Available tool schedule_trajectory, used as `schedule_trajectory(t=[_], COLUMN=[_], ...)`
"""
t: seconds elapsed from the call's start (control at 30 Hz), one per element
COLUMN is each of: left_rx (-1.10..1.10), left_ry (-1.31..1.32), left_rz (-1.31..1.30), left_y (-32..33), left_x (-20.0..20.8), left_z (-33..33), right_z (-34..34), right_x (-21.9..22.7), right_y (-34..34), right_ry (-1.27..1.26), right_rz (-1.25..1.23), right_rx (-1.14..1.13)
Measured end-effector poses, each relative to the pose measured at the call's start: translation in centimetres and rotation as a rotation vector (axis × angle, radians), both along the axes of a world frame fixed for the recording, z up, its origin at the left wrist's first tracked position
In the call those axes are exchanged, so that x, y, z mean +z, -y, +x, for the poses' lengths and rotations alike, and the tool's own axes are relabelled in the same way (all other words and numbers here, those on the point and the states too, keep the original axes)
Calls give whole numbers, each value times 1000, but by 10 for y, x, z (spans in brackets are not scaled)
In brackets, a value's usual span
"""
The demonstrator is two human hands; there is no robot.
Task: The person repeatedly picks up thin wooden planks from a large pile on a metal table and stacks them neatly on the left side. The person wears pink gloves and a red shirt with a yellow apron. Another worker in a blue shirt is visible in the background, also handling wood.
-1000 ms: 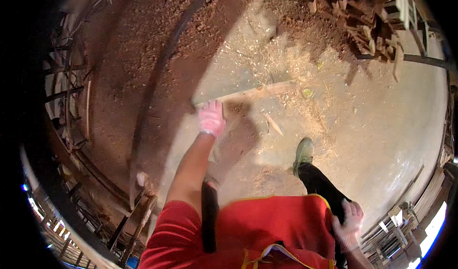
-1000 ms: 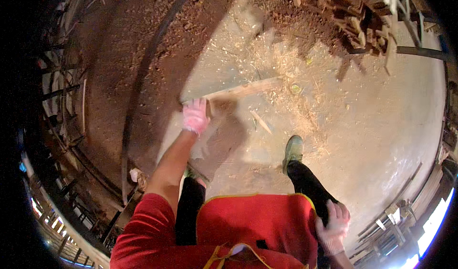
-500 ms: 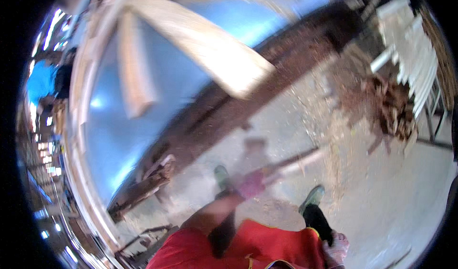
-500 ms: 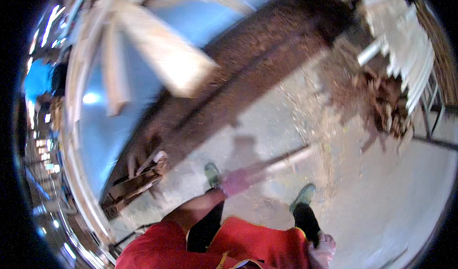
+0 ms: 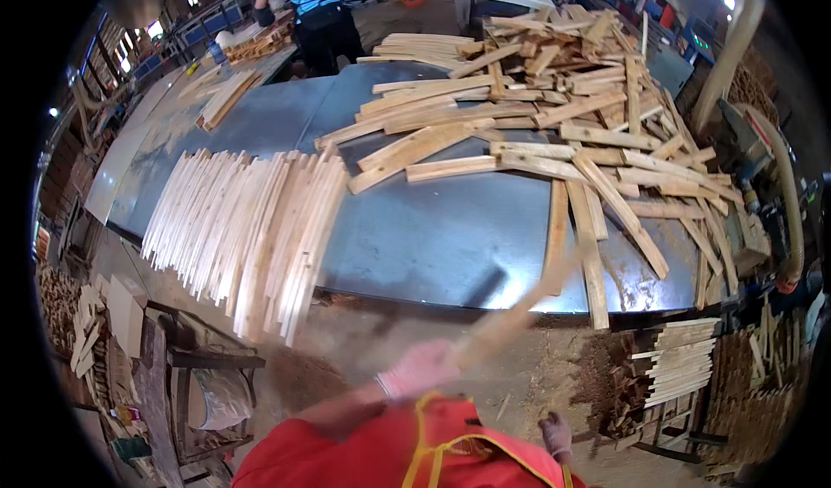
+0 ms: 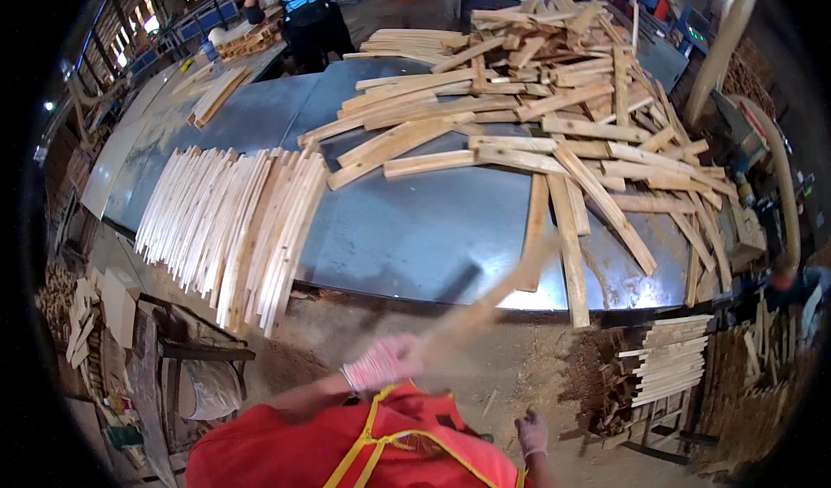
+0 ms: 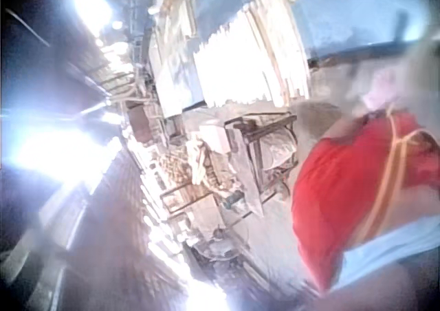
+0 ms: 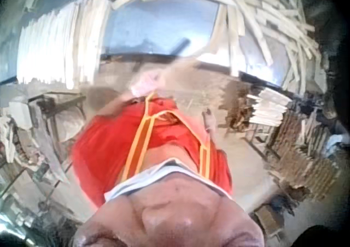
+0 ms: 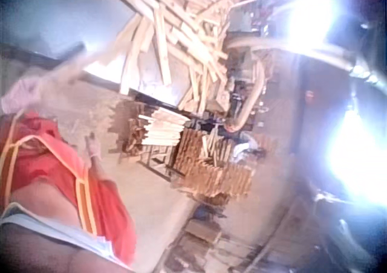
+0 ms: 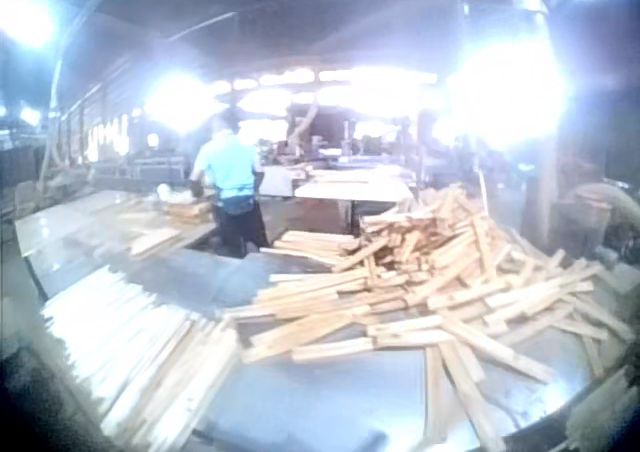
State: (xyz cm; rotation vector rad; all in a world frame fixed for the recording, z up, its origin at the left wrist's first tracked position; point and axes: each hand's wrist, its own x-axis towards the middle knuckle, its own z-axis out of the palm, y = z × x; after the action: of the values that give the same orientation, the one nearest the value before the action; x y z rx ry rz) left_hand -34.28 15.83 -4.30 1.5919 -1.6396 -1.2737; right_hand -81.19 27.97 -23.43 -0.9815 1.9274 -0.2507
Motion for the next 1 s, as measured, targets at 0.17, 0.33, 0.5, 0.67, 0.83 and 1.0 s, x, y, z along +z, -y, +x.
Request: schedule_trajectory(t=[0.17, 0.33, 0.5, 0.67, 0.83, 1.0], left_rx=[548, 572, 483, 530, 494, 519], left_ry=[684, 1039, 1088, 983, 1049, 1067], left_rz=[-304, -429, -335, -471, -371, -474], left_y=[50, 30, 59, 69, 77, 86], left_x=[-4, -54, -23, -5, -14, -33], left_z=[152, 264, 265, 267, 274, 278], right_z=[78, 207, 294, 382, 517, 618], right_x=[30, 105, 167, 186, 215, 154], right_y=[92, 161, 237, 362, 508, 621], right_ry=[103, 248, 39, 148, -24, -342], right_rz=[-119, -174, -230, -261, -681, -1072], right_rx=[-80, 141, 596, 784, 1106, 1257])
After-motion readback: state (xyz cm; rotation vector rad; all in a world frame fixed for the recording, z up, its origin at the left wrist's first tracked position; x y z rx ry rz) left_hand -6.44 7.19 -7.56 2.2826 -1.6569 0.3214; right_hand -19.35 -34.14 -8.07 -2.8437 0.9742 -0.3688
